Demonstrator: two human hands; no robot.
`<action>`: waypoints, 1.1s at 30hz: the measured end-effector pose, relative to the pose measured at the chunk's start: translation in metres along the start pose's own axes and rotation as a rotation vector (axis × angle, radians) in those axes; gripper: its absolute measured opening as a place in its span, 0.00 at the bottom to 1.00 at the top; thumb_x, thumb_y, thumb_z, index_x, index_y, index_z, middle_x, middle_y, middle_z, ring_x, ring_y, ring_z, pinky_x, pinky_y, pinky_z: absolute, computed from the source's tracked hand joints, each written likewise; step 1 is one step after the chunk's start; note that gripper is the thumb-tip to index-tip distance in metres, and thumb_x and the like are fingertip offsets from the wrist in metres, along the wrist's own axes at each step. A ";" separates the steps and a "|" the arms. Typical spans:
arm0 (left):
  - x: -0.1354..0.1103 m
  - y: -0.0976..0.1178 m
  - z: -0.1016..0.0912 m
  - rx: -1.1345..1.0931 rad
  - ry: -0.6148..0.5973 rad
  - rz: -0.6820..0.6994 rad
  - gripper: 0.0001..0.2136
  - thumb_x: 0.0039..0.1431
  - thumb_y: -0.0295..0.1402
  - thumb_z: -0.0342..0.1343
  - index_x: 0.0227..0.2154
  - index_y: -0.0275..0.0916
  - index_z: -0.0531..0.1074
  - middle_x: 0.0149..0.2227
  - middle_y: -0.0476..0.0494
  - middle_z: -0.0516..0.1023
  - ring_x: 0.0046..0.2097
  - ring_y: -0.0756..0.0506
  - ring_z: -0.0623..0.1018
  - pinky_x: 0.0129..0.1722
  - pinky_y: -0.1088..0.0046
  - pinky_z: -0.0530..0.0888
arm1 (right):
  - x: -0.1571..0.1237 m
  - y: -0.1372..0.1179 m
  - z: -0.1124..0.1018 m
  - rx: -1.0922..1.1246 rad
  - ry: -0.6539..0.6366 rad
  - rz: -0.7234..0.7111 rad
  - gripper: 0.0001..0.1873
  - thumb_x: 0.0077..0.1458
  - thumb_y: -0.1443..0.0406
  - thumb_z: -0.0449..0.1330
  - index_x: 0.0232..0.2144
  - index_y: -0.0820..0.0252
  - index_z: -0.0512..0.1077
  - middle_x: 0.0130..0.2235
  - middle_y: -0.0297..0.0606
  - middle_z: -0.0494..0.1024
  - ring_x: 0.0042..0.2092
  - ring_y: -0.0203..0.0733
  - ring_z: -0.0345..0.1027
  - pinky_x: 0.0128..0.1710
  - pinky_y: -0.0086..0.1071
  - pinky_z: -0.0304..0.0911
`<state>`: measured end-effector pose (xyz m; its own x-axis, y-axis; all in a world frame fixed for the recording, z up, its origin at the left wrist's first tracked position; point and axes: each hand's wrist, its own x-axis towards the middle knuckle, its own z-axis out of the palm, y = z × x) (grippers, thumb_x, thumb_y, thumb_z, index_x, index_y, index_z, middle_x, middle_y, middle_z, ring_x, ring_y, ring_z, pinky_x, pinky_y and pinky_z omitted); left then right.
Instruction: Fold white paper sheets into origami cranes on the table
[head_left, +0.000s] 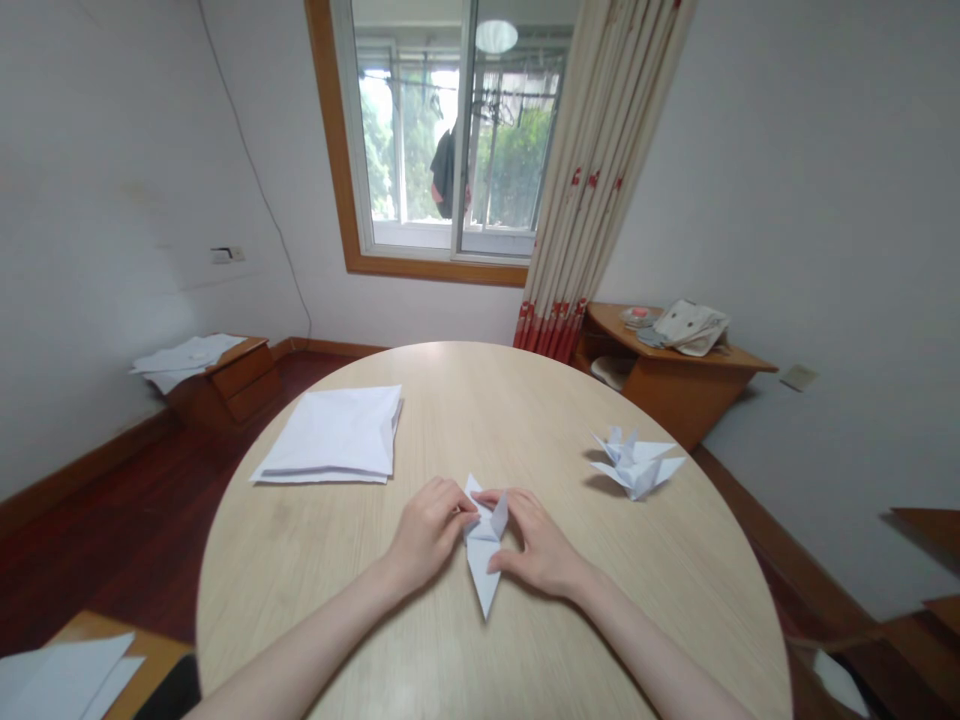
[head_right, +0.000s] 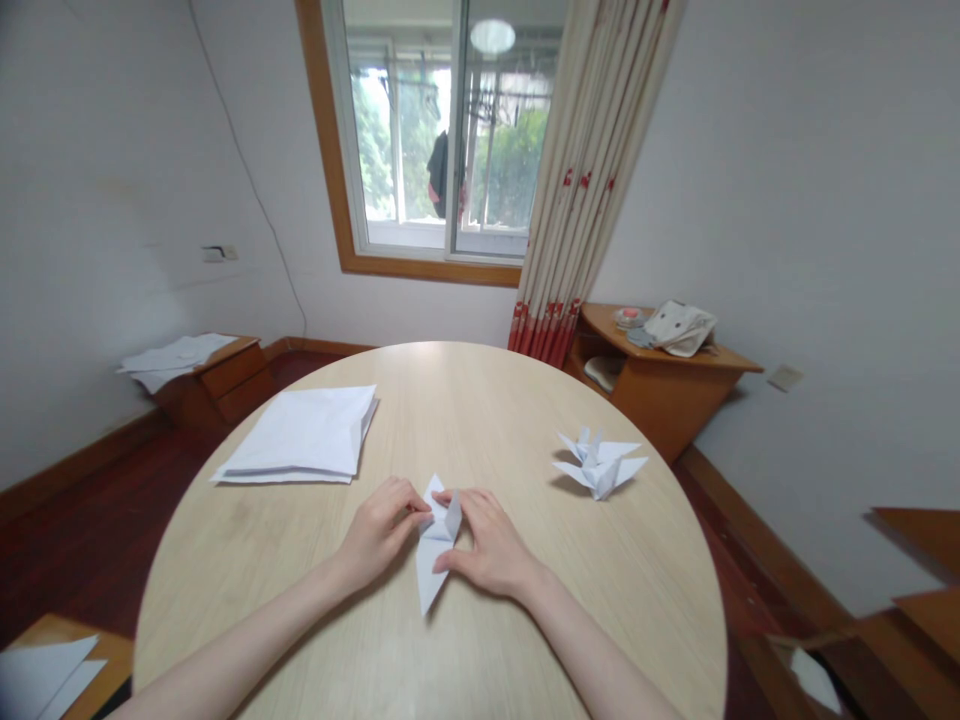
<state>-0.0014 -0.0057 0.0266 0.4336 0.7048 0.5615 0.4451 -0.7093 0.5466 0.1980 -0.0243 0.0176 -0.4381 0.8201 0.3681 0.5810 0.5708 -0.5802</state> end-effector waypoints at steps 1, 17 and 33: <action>0.000 0.000 0.000 -0.009 0.000 -0.004 0.07 0.61 0.28 0.51 0.28 0.39 0.69 0.29 0.47 0.73 0.35 0.46 0.71 0.34 0.70 0.67 | 0.000 0.000 0.000 0.001 -0.015 0.010 0.36 0.41 0.54 0.70 0.51 0.57 0.66 0.50 0.46 0.73 0.53 0.52 0.65 0.53 0.49 0.59; 0.001 -0.001 -0.005 -0.072 0.047 0.009 0.06 0.61 0.32 0.51 0.40 0.39 0.68 0.38 0.43 0.73 0.41 0.44 0.72 0.40 0.68 0.68 | -0.001 0.000 0.004 0.029 -0.063 0.120 0.34 0.41 0.60 0.71 0.51 0.59 0.66 0.51 0.46 0.72 0.54 0.53 0.64 0.54 0.47 0.57; 0.016 0.039 -0.034 0.382 -0.448 -0.321 0.16 0.63 0.37 0.46 0.26 0.39 0.74 0.28 0.44 0.79 0.32 0.44 0.77 0.28 0.73 0.59 | -0.002 -0.003 0.005 -0.075 0.032 0.169 0.35 0.41 0.60 0.70 0.52 0.58 0.65 0.53 0.47 0.71 0.55 0.54 0.62 0.56 0.48 0.55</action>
<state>-0.0034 -0.0224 0.0776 0.4803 0.8756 0.0507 0.8164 -0.4675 0.3390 0.1936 -0.0279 0.0155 -0.3083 0.9049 0.2935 0.6949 0.4249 -0.5801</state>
